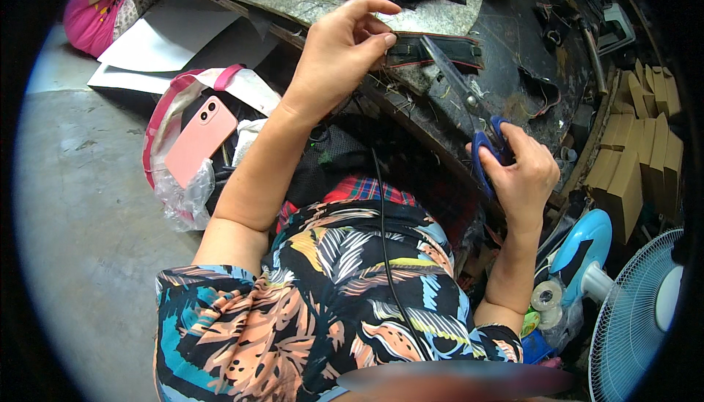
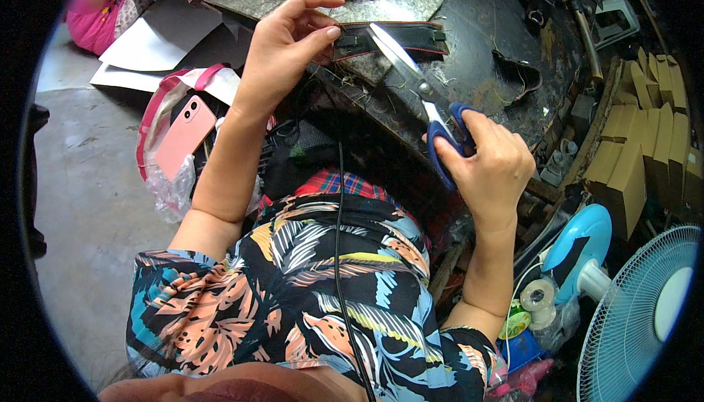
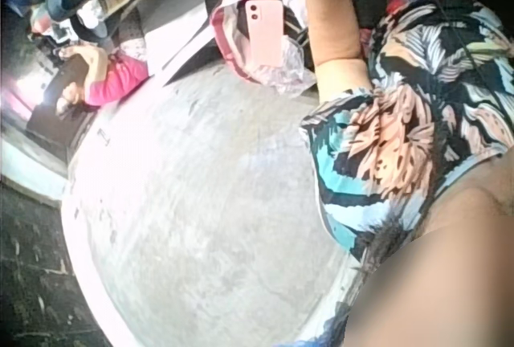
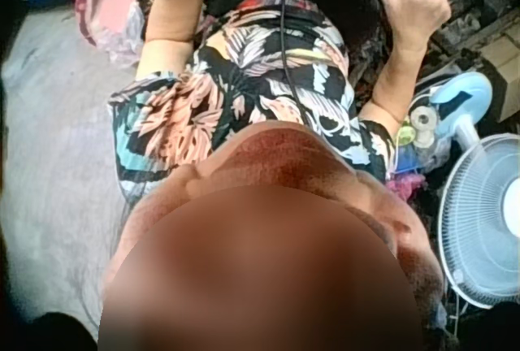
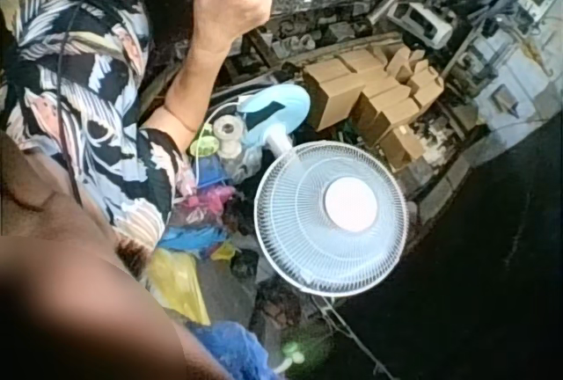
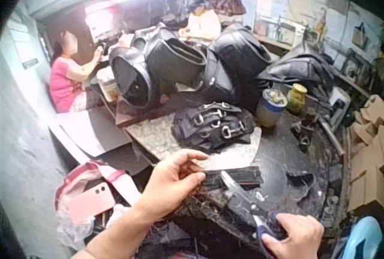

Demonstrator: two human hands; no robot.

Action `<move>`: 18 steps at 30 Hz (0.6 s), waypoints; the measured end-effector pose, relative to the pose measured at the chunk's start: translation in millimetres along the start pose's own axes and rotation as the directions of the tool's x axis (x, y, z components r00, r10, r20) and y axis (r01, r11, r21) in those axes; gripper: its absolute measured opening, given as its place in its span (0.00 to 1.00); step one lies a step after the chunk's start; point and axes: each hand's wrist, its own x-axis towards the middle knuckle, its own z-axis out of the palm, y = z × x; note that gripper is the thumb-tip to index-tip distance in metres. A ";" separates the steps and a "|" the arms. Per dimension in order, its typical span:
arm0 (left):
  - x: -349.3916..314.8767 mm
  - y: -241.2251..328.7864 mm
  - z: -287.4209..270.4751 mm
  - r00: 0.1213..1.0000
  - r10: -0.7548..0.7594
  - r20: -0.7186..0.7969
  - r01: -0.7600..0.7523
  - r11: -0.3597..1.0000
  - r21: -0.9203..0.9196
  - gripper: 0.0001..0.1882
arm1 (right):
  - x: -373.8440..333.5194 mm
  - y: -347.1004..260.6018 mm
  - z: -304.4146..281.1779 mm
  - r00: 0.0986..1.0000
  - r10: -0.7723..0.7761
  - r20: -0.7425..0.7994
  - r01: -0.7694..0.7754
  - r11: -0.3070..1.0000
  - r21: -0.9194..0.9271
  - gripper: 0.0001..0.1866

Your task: The person uses scissors to trim excess material from black leather straps with metal buckles. They repeatedly reposition the straps on a workbench and make small cuts along the edges, then place the trimmed pieces aside.

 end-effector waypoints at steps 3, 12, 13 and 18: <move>0.3 -1.5 0.1 0.963 0.266 0.042 -0.222 0.696 0.683 0.12 | 7.6 -0.1 -0.3 0.997 0.029 0.067 -0.023 0.996 -0.091 0.17; 30.6 -1.7 -21.9 0.816 0.331 0.475 -0.574 0.356 0.738 0.04 | 19.0 -3.5 -9.4 0.985 0.018 0.171 0.009 0.987 -0.160 0.17; 34.0 -1.1 -22.0 0.790 0.335 0.514 -0.609 0.323 0.724 0.04 | 18.2 -3.6 -9.3 0.983 0.032 0.180 -0.001 0.986 -0.165 0.17; 40.0 -3.4 -14.9 0.777 0.303 0.551 -0.624 0.261 0.736 0.06 | 12.2 -2.4 -4.4 0.981 0.039 0.192 -0.008 0.987 -0.160 0.17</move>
